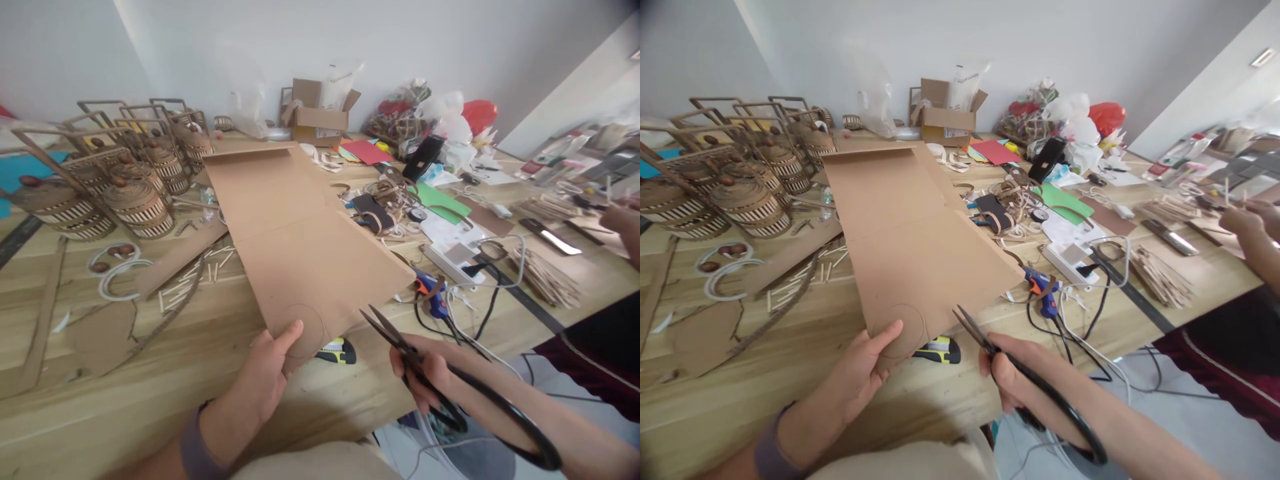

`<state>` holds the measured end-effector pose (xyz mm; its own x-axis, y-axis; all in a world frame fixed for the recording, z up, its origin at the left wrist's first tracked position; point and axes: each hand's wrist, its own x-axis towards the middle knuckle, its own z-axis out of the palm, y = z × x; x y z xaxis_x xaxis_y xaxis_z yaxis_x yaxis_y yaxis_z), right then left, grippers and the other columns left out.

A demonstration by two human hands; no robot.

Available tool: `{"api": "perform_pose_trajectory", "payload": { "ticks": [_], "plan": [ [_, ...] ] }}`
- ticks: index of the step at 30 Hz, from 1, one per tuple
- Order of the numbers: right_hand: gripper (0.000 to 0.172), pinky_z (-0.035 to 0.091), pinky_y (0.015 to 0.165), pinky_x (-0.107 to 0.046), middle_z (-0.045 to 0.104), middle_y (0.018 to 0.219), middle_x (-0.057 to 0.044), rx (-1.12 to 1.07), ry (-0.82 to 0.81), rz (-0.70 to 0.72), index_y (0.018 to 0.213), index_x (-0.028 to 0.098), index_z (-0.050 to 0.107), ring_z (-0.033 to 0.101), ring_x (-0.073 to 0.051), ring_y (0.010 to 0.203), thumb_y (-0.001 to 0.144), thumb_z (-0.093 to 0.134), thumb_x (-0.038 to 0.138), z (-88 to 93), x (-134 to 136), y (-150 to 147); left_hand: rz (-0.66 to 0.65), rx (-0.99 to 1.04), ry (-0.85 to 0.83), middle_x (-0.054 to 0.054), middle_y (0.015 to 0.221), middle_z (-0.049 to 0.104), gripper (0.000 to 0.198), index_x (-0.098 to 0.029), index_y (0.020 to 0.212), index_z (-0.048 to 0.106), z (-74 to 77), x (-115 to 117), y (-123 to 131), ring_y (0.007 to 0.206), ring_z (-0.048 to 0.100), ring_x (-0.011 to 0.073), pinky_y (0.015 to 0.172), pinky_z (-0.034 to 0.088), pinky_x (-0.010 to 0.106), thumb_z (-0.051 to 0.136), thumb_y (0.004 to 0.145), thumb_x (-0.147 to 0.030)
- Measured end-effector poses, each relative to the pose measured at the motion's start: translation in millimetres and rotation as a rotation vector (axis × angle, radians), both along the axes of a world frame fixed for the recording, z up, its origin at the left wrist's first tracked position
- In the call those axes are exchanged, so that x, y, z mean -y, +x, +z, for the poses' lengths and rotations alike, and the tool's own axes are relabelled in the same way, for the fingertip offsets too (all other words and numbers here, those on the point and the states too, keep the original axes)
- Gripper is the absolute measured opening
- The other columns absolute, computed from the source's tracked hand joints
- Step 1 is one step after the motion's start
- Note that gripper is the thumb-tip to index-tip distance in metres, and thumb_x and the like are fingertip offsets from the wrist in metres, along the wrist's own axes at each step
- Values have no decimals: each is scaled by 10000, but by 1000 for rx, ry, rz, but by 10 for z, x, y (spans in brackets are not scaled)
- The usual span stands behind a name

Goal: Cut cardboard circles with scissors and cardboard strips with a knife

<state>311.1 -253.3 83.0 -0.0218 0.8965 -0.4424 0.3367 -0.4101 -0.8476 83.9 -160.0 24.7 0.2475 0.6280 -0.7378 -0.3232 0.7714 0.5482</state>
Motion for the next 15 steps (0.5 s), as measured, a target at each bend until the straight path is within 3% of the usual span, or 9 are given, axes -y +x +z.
{"api": "perform_pose_trajectory", "payload": {
  "ticks": [3, 9, 15],
  "plan": [
    [722, 365, 432, -229, 458, 525, 48, -86, -187, 184, 836, 220, 618, 419, -99, 411, 826, 386, 904, 50, -265, 1, -4, 34, 5, 113, 1258, 751, 370, -202, 1142, 664, -45, 14, -11, 1252, 656, 317, 1045, 536, 439, 776, 791, -235],
    [739, 232, 292, -126, 391, 450, 104, -4, -376, 236, 727, 204, 587, 326, -35, 300, 724, 439, 929, 53, -695, -130, -26, 96, 20, 140, 1250, 750, 477, -189, 1128, 680, -70, 21, -50, 1255, 648, 352, 1030, 537, 455, 845, 689, -280],
    [768, 237, 258, -121, 392, 413, 108, -51, -532, 265, 696, 189, 621, 317, -33, 262, 702, 443, 936, 6, -848, -135, -52, 33, 11, 125, 1216, 766, 333, -210, 998, 711, -61, 21, -71, 1279, 628, 359, 1013, 534, 433, 819, 701, -315]
  ]
}}
